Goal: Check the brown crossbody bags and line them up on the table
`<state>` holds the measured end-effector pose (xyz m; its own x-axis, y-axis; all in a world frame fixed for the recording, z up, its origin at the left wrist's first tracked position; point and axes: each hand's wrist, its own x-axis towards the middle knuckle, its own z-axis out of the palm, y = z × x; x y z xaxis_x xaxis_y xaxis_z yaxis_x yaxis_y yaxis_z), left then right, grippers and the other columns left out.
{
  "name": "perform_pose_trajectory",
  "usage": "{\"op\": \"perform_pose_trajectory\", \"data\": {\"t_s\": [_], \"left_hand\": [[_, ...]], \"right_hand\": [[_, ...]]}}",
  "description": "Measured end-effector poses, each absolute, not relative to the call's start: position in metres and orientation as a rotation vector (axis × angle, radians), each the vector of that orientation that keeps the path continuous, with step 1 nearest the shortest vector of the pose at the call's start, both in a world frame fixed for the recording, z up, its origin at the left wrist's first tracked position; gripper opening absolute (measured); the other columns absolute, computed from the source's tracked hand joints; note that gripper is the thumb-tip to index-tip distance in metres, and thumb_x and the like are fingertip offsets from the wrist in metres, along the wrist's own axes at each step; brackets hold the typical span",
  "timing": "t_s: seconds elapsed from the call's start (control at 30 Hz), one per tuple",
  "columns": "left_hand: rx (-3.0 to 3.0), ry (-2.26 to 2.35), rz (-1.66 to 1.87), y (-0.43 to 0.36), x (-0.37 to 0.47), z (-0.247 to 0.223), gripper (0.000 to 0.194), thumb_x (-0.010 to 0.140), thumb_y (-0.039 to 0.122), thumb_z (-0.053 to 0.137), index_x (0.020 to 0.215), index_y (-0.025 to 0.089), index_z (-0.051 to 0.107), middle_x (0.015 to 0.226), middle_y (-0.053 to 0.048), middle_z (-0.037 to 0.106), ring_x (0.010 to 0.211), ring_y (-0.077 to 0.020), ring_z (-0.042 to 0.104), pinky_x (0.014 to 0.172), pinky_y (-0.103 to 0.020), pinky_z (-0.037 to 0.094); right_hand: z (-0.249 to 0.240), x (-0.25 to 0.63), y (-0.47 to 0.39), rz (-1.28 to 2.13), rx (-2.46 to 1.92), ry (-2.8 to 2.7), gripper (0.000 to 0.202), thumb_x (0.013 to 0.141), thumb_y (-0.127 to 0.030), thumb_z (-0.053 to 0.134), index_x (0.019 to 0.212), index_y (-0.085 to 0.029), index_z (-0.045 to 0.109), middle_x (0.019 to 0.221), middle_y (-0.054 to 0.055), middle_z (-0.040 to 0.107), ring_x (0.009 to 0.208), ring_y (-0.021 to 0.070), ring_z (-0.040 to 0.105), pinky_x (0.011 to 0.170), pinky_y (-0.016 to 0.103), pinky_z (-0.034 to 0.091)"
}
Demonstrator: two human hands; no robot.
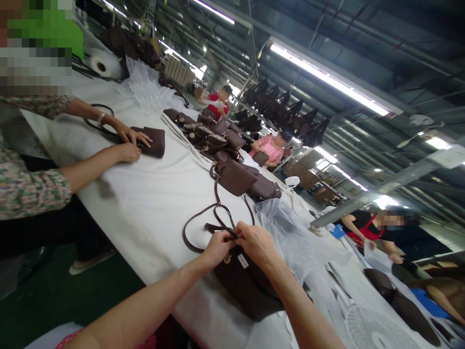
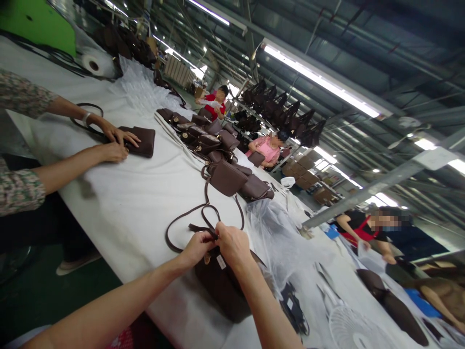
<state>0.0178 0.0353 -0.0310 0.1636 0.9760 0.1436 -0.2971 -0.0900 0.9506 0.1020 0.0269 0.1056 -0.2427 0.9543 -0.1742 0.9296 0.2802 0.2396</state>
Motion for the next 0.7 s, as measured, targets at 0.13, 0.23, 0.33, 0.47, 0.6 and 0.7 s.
{"op": "perform_pose_trajectory", "data": {"t_s": [0.13,0.23,0.33,0.47,0.6,0.7], "left_hand": [[1.216,0.893,1.256,0.037,0.019,-0.029,0.009,0.072,0.015,0.057,0.067,0.014,0.065,0.07,-0.004,0.066,0.066,-0.015,0.06,0.065,-0.025,0.047],[1.328,0.953,1.202,0.034,0.004,-0.021,0.011,0.067,0.01,0.055,0.064,0.015,0.064,0.066,-0.001,0.063,0.063,-0.0147,0.057,0.062,-0.025,0.043],[1.478,0.983,1.131,0.032,-0.024,-0.009,0.01,0.061,0.009,0.057,0.056,0.017,0.061,0.058,0.002,0.057,0.06,-0.0141,0.05,0.059,-0.025,0.037],[1.607,0.997,1.101,0.036,-0.051,0.008,0.009,0.065,0.013,0.056,0.061,0.018,0.062,0.064,0.002,0.056,0.065,-0.0141,0.049,0.062,-0.025,0.035],[1.581,0.955,1.108,0.04,-0.054,0.016,0.008,0.068,0.017,0.056,0.066,0.018,0.063,0.068,0.002,0.058,0.07,-0.0146,0.051,0.064,-0.024,0.037],[1.475,0.906,1.112,0.043,-0.047,0.013,0.005,0.065,0.017,0.058,0.065,0.017,0.063,0.066,0.002,0.058,0.067,-0.0139,0.052,0.062,-0.023,0.039]], "right_hand": [[0.105,0.101,0.025,0.083,1.753,2.281,0.018,0.085,-0.019,0.058,0.102,-0.023,0.061,0.094,0.006,0.072,0.088,0.0213,0.065,0.064,0.027,0.033],[0.104,0.108,0.024,-0.078,1.747,2.433,0.022,0.081,-0.009,0.058,0.099,-0.02,0.061,0.089,0.004,0.071,0.086,0.0186,0.064,0.068,0.025,0.037],[0.101,0.119,0.025,-0.262,1.702,2.638,0.022,0.075,-0.004,0.06,0.091,-0.019,0.061,0.086,0.002,0.068,0.081,0.0148,0.062,0.071,0.023,0.041],[0.097,0.125,0.029,-0.284,1.667,2.703,0.019,0.076,-0.008,0.063,0.09,-0.021,0.067,0.09,0.001,0.064,0.08,0.0134,0.061,0.072,0.024,0.042],[0.094,0.118,0.029,-0.184,1.716,2.663,0.019,0.083,-0.016,0.062,0.097,-0.025,0.07,0.096,0.001,0.065,0.081,0.0136,0.062,0.07,0.023,0.04],[0.092,0.114,0.027,-0.109,1.69,2.674,0.017,0.087,-0.018,0.057,0.088,-0.024,0.072,0.094,0.002,0.067,0.083,0.0143,0.062,0.067,0.023,0.038]]}}
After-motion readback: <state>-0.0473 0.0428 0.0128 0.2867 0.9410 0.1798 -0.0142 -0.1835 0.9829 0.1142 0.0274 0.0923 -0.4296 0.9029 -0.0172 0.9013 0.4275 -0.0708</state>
